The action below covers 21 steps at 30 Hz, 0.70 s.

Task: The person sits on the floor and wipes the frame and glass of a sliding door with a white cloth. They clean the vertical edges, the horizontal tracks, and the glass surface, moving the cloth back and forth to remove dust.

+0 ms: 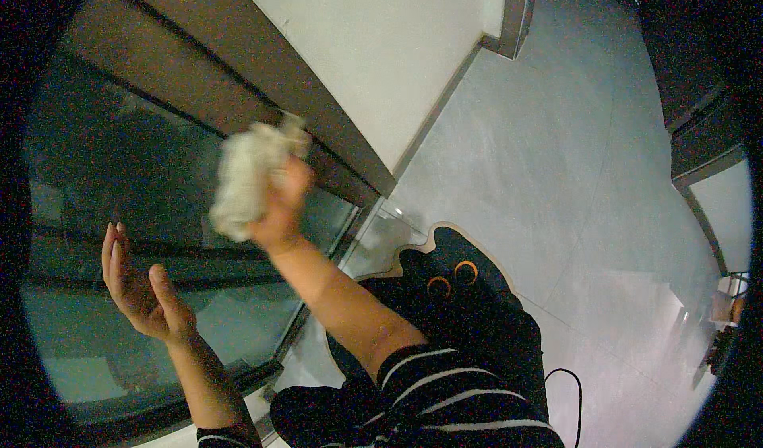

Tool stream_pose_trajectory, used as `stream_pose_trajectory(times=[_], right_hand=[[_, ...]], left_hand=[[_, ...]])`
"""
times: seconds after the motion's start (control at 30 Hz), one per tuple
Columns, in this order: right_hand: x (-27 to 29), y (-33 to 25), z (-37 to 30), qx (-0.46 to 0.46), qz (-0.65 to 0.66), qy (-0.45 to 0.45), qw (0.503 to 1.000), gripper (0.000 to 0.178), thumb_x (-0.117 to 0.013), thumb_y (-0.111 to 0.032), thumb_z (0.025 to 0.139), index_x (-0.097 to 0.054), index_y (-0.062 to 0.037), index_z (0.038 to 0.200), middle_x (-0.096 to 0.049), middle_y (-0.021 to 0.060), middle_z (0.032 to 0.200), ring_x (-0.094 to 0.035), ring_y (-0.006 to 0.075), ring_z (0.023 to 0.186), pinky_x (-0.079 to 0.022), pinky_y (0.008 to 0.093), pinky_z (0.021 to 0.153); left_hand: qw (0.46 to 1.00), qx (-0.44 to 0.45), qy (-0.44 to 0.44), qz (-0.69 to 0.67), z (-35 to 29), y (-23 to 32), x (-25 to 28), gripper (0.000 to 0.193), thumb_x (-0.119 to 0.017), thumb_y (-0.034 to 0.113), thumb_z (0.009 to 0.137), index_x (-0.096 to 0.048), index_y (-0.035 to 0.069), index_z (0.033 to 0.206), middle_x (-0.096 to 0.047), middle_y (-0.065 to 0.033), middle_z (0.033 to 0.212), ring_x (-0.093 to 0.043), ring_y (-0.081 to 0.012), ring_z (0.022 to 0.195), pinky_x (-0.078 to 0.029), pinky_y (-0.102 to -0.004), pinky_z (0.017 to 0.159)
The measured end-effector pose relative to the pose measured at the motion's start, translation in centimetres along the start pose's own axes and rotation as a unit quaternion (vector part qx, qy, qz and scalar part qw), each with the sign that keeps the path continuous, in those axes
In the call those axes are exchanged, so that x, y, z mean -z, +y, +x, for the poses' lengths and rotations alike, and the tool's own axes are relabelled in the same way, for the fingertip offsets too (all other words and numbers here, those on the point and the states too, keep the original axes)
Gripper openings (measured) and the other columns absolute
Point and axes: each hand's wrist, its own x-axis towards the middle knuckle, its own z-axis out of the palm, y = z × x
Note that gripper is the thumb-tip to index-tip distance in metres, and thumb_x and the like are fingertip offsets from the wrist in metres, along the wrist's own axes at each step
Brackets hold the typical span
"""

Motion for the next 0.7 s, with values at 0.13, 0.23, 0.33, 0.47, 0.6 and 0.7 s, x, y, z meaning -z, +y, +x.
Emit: stream_pose_trajectory(times=[0.13,0.23,0.33,0.47,0.6,0.7], right_hand=[[3.2,6.8,-8.3,-0.316,0.038,0.125,0.940,0.047,-0.063,-0.016,0.084,-0.045,0.0004,0.124,-0.043,0.0111,0.121,-0.045,0.0267,0.117,-0.034,0.0385,0.103],[5.0,9.8,-10.2,-0.292,-0.110,0.114,0.943,0.039,-0.059,-0.011,0.080,-0.052,0.0003,0.116,-0.048,0.0160,0.116,-0.042,0.0322,0.117,-0.031,0.0405,0.104],[7.7,16.9,-16.8,-0.459,-0.139,0.103,0.871,0.038,-0.060,-0.009,0.076,-0.055,0.0037,0.112,-0.059,0.0170,0.107,-0.058,0.0315,0.092,-0.047,0.0372,0.086],[10.0,18.8,-26.7,-0.537,-0.251,-0.100,0.799,0.033,-0.060,-0.014,0.080,-0.059,0.0023,0.110,-0.063,0.0178,0.107,-0.058,0.0302,0.101,-0.047,0.0396,0.085],[7.4,9.9,-34.0,-0.740,-0.002,-0.005,0.672,0.028,-0.053,-0.025,0.089,-0.059,-0.0046,0.108,-0.062,0.0127,0.106,-0.057,0.0268,0.100,-0.047,0.0412,0.084],[7.7,8.1,-35.7,-0.798,0.161,0.067,0.577,0.028,-0.048,-0.030,0.093,-0.060,-0.0080,0.105,-0.062,0.0091,0.100,-0.060,0.0255,0.091,-0.049,0.0418,0.080]], left_hand=[[1.000,0.007,-0.015,-0.001,-1.0,0.1,0.4,0.041,-0.052,0.007,0.093,-0.043,-0.005,0.131,-0.041,-0.0250,0.138,-0.044,-0.0352,0.128,-0.034,-0.0462,0.109],[0.999,0.028,-0.040,0.021,-1.5,0.7,1.1,0.042,-0.055,0.006,0.091,-0.044,-0.004,0.130,-0.042,-0.0241,0.138,-0.043,-0.0346,0.128,-0.033,-0.0451,0.108],[0.997,0.036,-0.062,0.038,-1.9,0.9,1.4,0.042,-0.057,0.006,0.090,-0.046,-0.002,0.130,-0.044,-0.0225,0.137,-0.044,-0.0332,0.128,-0.033,-0.0430,0.108],[0.998,0.043,-0.047,0.008,-2.0,1.0,0.9,0.043,-0.057,0.003,0.088,-0.046,-0.002,0.130,-0.043,-0.0223,0.137,-0.043,-0.0326,0.128,-0.032,-0.0426,0.108],[0.996,0.071,-0.041,0.022,-3.5,1.5,1.0,0.044,-0.056,0.002,0.088,-0.046,-0.002,0.130,-0.042,-0.0226,0.138,-0.043,-0.0333,0.128,-0.032,-0.0429,0.109],[0.996,0.068,-0.046,0.027,-4.0,1.7,0.9,0.043,-0.056,0.002,0.088,-0.046,-0.002,0.130,-0.041,-0.0232,0.138,-0.044,-0.0337,0.127,-0.034,-0.0426,0.108]])
